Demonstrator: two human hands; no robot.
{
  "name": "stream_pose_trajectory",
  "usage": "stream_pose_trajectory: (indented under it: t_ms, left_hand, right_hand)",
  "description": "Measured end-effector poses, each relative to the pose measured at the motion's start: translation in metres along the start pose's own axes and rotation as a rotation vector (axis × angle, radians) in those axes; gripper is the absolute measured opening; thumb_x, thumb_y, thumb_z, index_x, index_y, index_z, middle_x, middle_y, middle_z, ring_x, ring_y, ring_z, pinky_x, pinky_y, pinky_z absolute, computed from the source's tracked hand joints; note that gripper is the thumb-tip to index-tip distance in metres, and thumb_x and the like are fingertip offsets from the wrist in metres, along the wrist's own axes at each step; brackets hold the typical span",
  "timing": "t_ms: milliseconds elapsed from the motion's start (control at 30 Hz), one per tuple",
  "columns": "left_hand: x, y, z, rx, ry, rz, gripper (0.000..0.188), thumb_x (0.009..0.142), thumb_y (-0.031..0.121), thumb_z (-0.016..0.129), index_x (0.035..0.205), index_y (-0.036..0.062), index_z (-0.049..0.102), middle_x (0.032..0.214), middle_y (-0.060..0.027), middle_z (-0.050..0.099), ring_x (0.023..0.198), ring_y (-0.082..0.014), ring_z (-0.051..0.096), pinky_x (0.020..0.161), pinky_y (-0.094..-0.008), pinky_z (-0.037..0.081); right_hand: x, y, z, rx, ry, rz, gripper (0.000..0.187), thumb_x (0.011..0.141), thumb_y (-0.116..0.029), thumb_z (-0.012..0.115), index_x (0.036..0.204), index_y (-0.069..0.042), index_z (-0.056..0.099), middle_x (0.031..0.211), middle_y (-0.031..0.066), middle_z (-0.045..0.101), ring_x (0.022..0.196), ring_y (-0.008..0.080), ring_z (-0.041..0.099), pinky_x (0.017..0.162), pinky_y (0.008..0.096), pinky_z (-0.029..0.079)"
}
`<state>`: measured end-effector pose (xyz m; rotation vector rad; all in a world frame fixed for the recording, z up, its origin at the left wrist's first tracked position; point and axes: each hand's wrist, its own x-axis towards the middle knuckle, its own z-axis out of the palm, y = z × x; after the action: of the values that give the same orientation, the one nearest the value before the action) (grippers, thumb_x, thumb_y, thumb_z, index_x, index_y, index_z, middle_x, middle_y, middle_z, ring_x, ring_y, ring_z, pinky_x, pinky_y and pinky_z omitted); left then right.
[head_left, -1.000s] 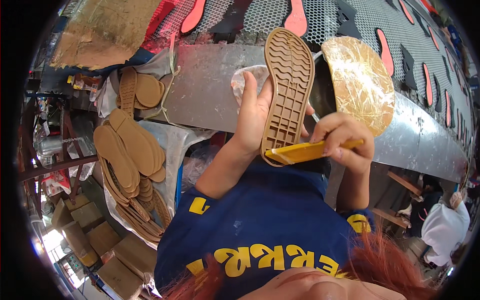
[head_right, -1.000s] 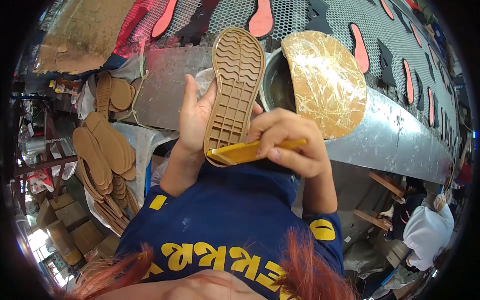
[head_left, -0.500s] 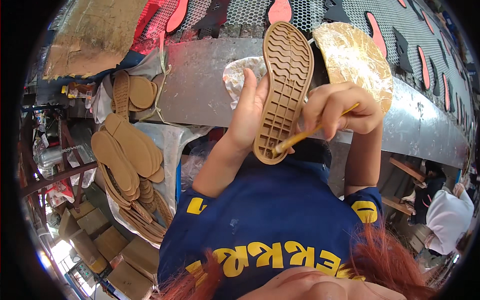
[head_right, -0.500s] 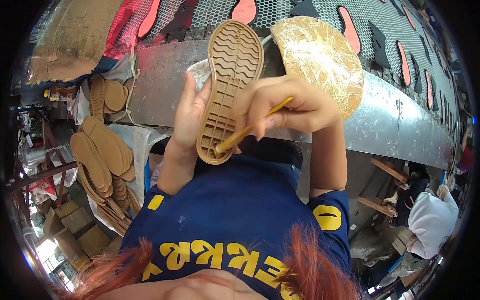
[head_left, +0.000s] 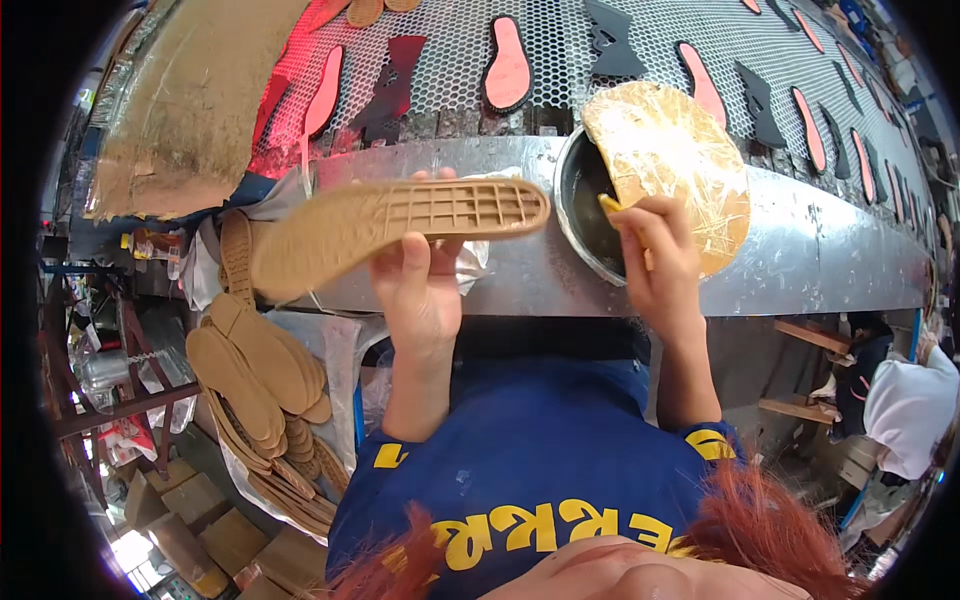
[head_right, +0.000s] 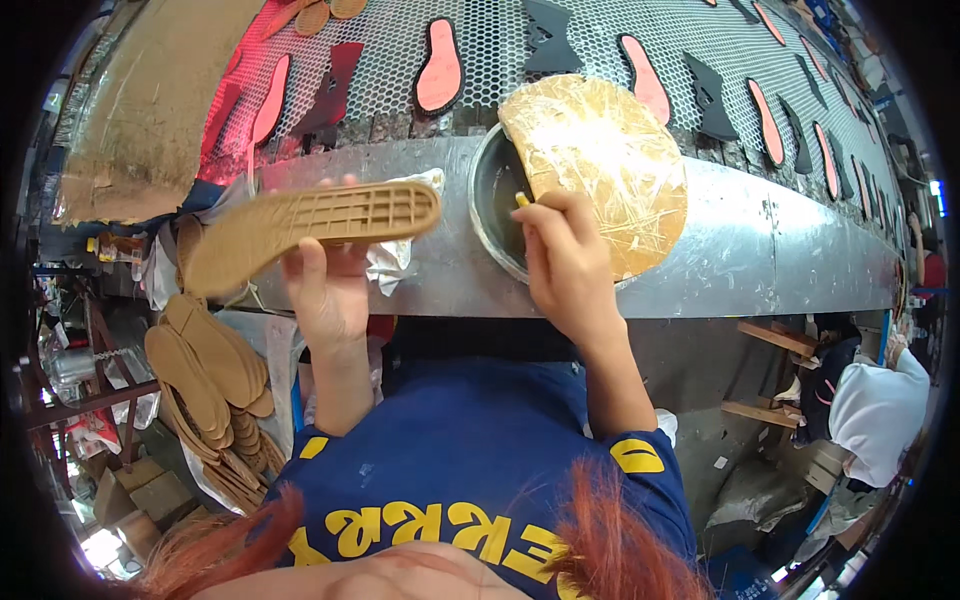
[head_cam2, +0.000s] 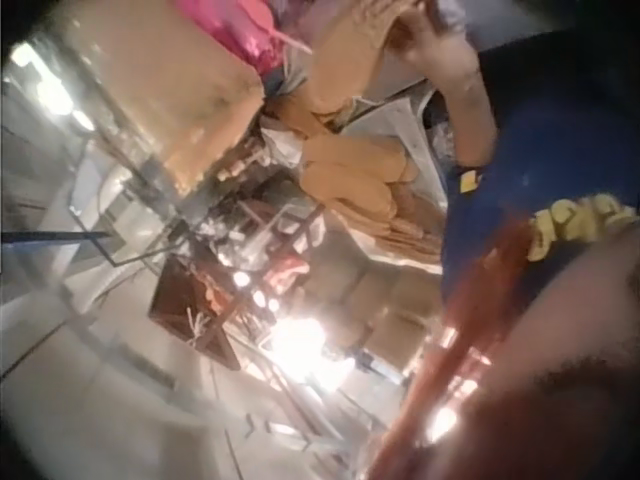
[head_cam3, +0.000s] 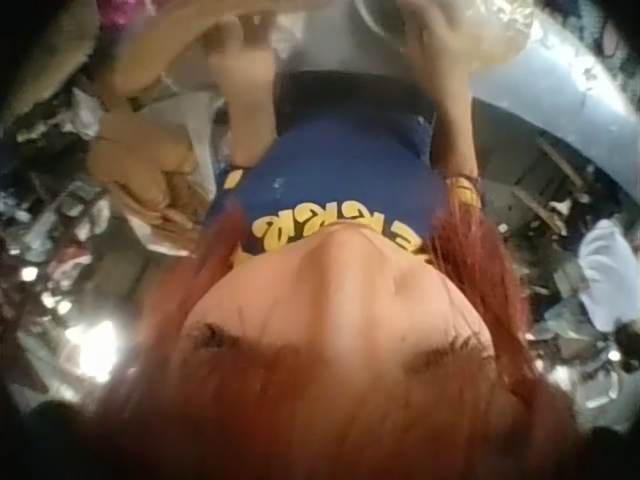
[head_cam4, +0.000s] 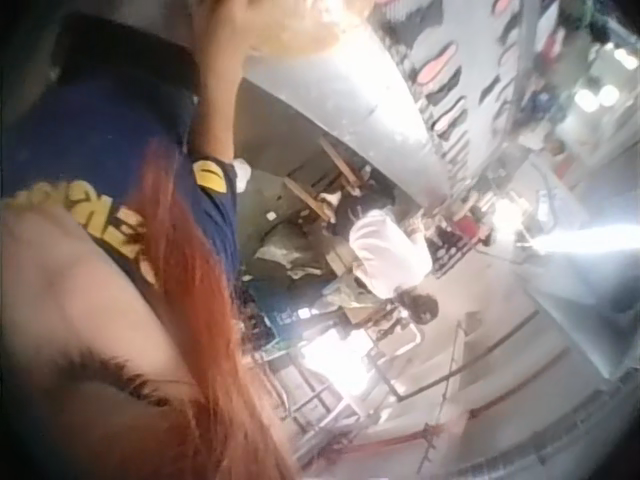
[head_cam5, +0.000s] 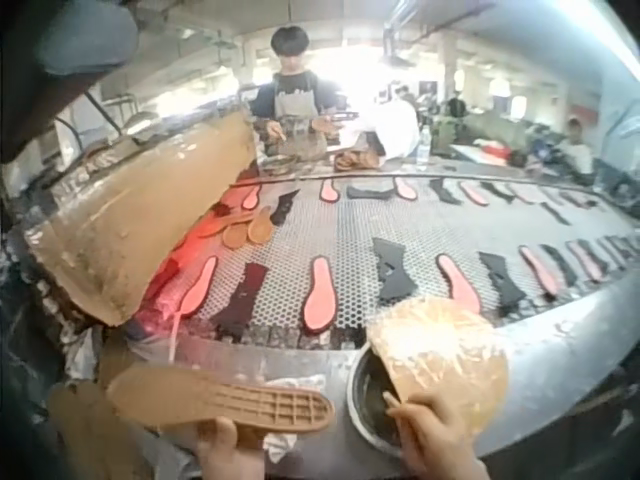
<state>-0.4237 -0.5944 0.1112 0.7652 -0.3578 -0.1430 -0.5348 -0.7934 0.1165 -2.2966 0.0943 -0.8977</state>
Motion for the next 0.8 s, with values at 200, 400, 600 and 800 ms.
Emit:
stream_pose_trajectory:
  t_ms: [200, 400, 600, 800]
  left_hand:
    - [-0.001, 0.002, -0.012, 0.498, -0.11, 0.428, 0.07, 0.079, -0.011, 0.058, 0.138, 0.0058, 0.024, 0.137, -0.0206, 0.042, 0.133, -0.0423, 0.035, 0.111, -0.0555, 0.028]
    - [-0.01, 0.005, -0.004, 0.727, -0.178, 0.387, 0.071, 0.076, -0.014, 0.06, 0.135, 0.0042, 0.023, 0.138, -0.021, 0.039, 0.135, -0.0402, 0.034, 0.111, -0.0527, 0.031]
    - [-0.014, -0.001, 0.003, 0.7, -0.244, 0.363, 0.068, 0.079, -0.009, 0.063, 0.133, 0.005, 0.024, 0.139, -0.0207, 0.037, 0.135, -0.0357, 0.034, 0.111, -0.0468, 0.033]
    - [-0.018, 0.019, 0.028, 1.031, -0.463, 0.247, 0.07, 0.079, -0.003, 0.068, 0.133, 0.0131, 0.026, 0.138, -0.0163, 0.036, 0.138, -0.0323, 0.031, 0.114, -0.045, 0.029]
  right_hand:
    - [-0.003, 0.004, 0.003, 0.054, -0.167, 0.051, 0.015, 0.083, 0.006, 0.057, 0.097, 0.001, 0.062, 0.095, 0.0134, 0.055, 0.084, 0.0301, 0.059, 0.073, 0.0359, 0.048]
    - [-0.009, 0.005, -0.011, 0.225, -0.096, 0.074, 0.013, 0.086, 0.004, 0.057, 0.096, 0.0, 0.063, 0.096, 0.0118, 0.057, 0.089, 0.0234, 0.059, 0.072, 0.0316, 0.049]
    - [-0.02, -0.01, -0.005, 0.666, 0.38, 0.371, 0.011, 0.093, -0.005, 0.054, 0.1, 0.001, 0.059, 0.108, 0.0144, 0.054, 0.095, 0.0225, 0.056, 0.087, 0.0323, 0.044]
    - [-0.021, -0.019, 0.006, 0.476, 0.452, 0.023, 0.022, 0.092, -0.021, 0.06, 0.097, 0.0, 0.06, 0.104, 0.0154, 0.057, 0.096, 0.0218, 0.055, 0.087, 0.032, 0.042]
